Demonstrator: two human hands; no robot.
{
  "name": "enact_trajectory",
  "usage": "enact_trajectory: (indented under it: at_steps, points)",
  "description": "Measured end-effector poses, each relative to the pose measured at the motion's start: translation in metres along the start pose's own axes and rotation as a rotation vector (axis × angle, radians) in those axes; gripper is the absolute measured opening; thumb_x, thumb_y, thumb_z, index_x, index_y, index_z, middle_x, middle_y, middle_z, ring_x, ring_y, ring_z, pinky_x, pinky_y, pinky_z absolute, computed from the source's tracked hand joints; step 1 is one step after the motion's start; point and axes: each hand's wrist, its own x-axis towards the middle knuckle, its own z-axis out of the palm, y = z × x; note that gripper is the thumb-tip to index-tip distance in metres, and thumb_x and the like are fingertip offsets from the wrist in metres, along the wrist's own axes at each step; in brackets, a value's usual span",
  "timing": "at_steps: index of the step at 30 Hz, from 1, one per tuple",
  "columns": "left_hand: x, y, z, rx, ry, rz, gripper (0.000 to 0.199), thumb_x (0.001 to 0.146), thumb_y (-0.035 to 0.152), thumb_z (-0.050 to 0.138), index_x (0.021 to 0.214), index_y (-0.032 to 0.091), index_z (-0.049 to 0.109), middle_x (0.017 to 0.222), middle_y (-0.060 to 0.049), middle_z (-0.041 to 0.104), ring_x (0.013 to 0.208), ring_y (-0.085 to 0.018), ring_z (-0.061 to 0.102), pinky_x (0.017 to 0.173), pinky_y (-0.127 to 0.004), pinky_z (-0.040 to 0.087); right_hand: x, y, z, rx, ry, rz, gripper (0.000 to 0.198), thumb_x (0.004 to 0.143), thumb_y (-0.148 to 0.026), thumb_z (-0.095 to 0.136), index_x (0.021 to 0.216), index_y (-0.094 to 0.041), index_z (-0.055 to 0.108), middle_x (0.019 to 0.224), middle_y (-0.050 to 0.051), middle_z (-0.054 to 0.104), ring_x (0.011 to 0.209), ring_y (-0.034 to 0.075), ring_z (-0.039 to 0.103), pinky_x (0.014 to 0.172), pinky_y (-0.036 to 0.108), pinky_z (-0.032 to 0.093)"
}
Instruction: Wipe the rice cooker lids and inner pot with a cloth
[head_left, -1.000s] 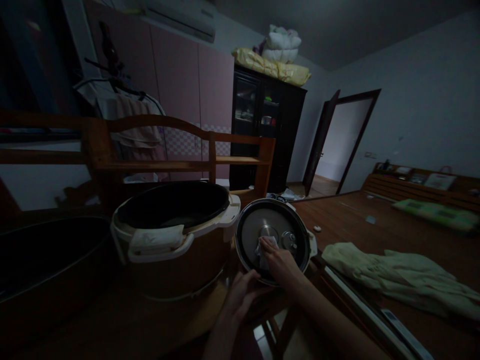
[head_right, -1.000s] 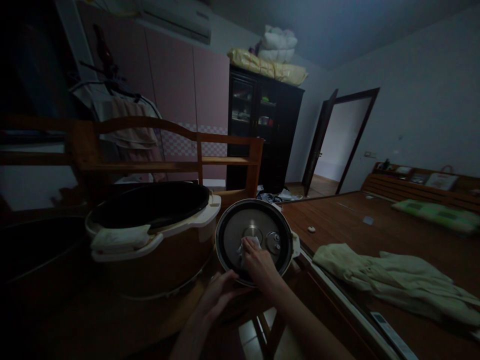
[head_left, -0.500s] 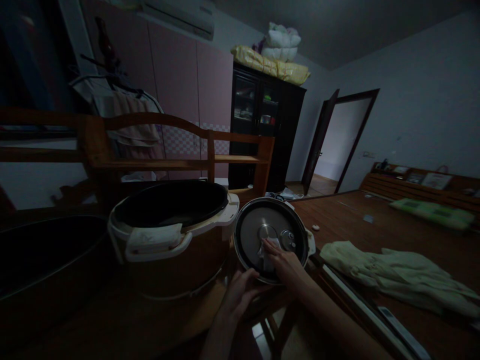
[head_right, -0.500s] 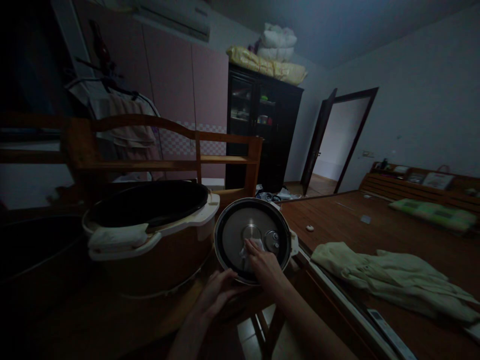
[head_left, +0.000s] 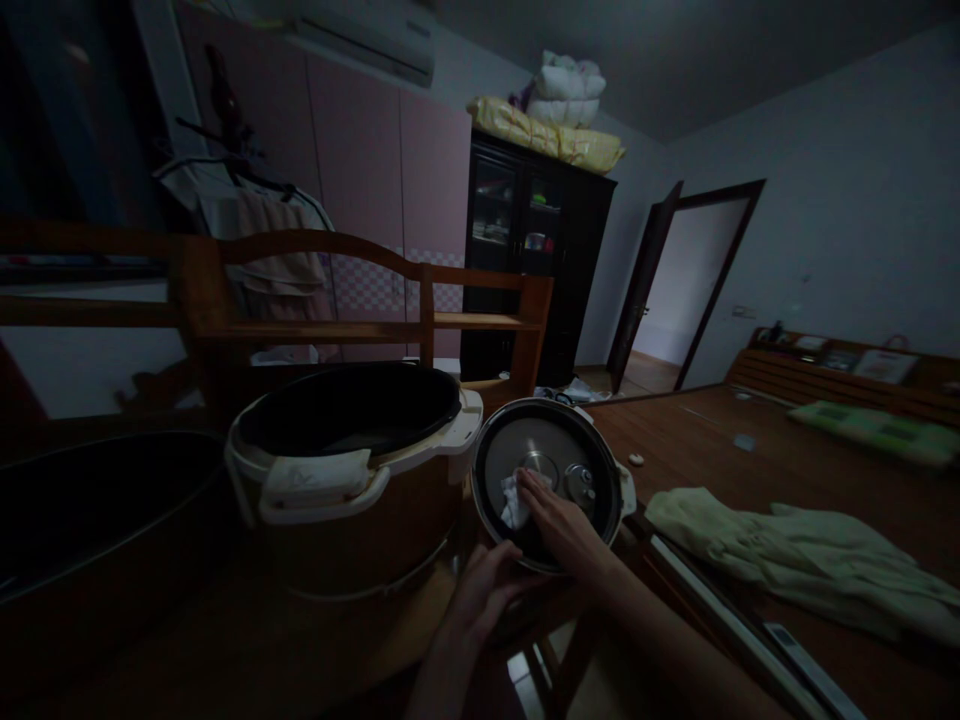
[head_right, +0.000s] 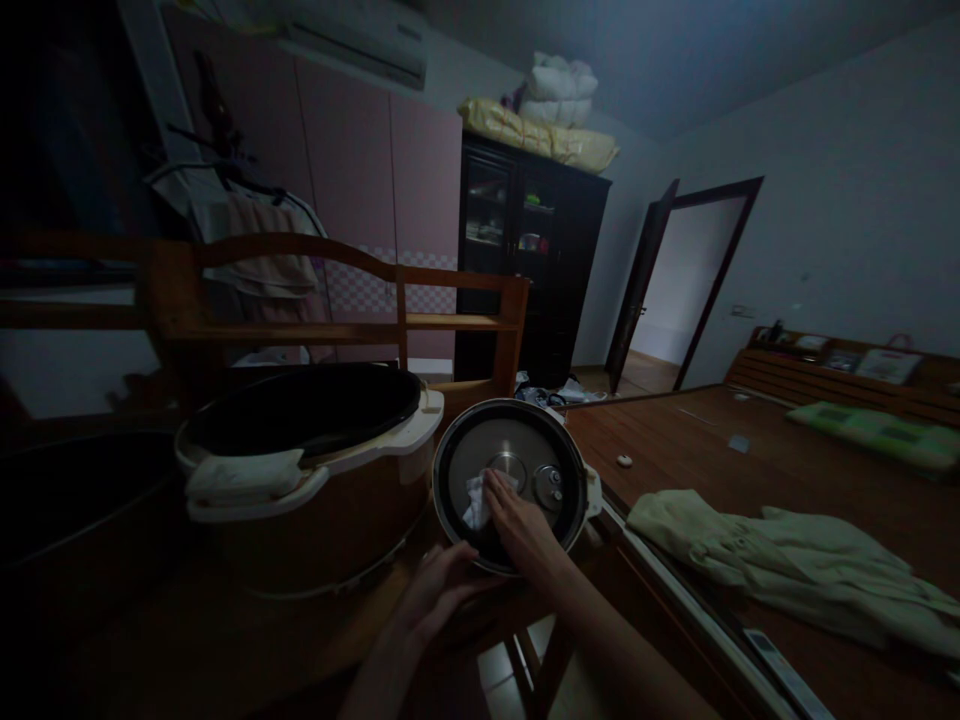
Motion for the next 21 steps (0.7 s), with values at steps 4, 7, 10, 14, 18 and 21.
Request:
enact_trajectory:
  at_steps: [4,7,10,14,18,21]
  points:
    - [0.001,-0.001,-0.002,-0.004,-0.011,0.008,0.017,0.068,-0.001,0.064,0.071,0.014,0.055,0.075,-0.005,0.068,0.079,-0.021,0.067,0.082,-0.057,0.056,0.019,-0.004,-0.004,-0.079,0.009,0.049,0.064,0.081,0.005,0.033,0.144,-0.006,0.036,0.152,0.018,0.031,0.142,0.021,0.025,0.109,0.035,0.038]
    - [0.002,-0.002,-0.003,-0.007,-0.011,0.004,0.018,0.068,0.001,0.066,0.067,0.014,0.053,0.072,-0.004,0.067,0.077,-0.019,0.067,0.082,-0.054,0.057,0.032,0.004,-0.006,-0.125,0.026,0.099,0.061,0.082,0.004,0.033,0.142,-0.006,0.038,0.151,0.019,0.033,0.14,0.022,0.03,0.106,0.034,0.042]
    - [0.004,-0.003,-0.004,-0.018,-0.008,0.011,0.018,0.069,0.001,0.066,0.065,0.013,0.053,0.072,-0.003,0.067,0.076,-0.018,0.066,0.081,-0.052,0.058,0.04,0.017,-0.008,-0.146,0.035,0.181,0.058,0.083,0.005,0.031,0.14,-0.005,0.041,0.148,0.02,0.038,0.138,0.021,0.035,0.103,0.033,0.044]
    - [0.005,-0.004,-0.004,-0.014,0.002,0.02,0.02,0.07,0.001,0.066,0.062,0.013,0.052,0.067,-0.002,0.065,0.074,-0.016,0.065,0.081,-0.051,0.058,0.037,0.032,-0.013,-0.095,0.018,0.265,0.058,0.082,0.004,0.034,0.137,-0.009,0.046,0.146,0.017,0.043,0.133,0.021,0.044,0.103,0.031,0.043]
    - [0.003,-0.003,-0.003,0.002,-0.011,0.019,0.021,0.069,0.001,0.068,0.063,0.013,0.052,0.068,-0.002,0.066,0.075,-0.017,0.066,0.079,-0.05,0.059,0.029,0.037,-0.017,-0.043,-0.001,0.343,0.058,0.081,0.002,0.036,0.137,-0.011,0.048,0.144,0.015,0.047,0.127,0.02,0.05,0.102,0.028,0.043]
    - [0.001,-0.002,-0.002,0.012,-0.001,0.013,0.02,0.07,0.002,0.067,0.064,0.013,0.052,0.07,-0.003,0.066,0.076,-0.018,0.066,0.079,-0.051,0.059,0.025,0.034,-0.017,-0.047,-0.005,0.405,0.053,0.084,0.0,0.035,0.132,-0.011,0.053,0.143,0.016,0.047,0.121,0.022,0.056,0.099,0.03,0.045]
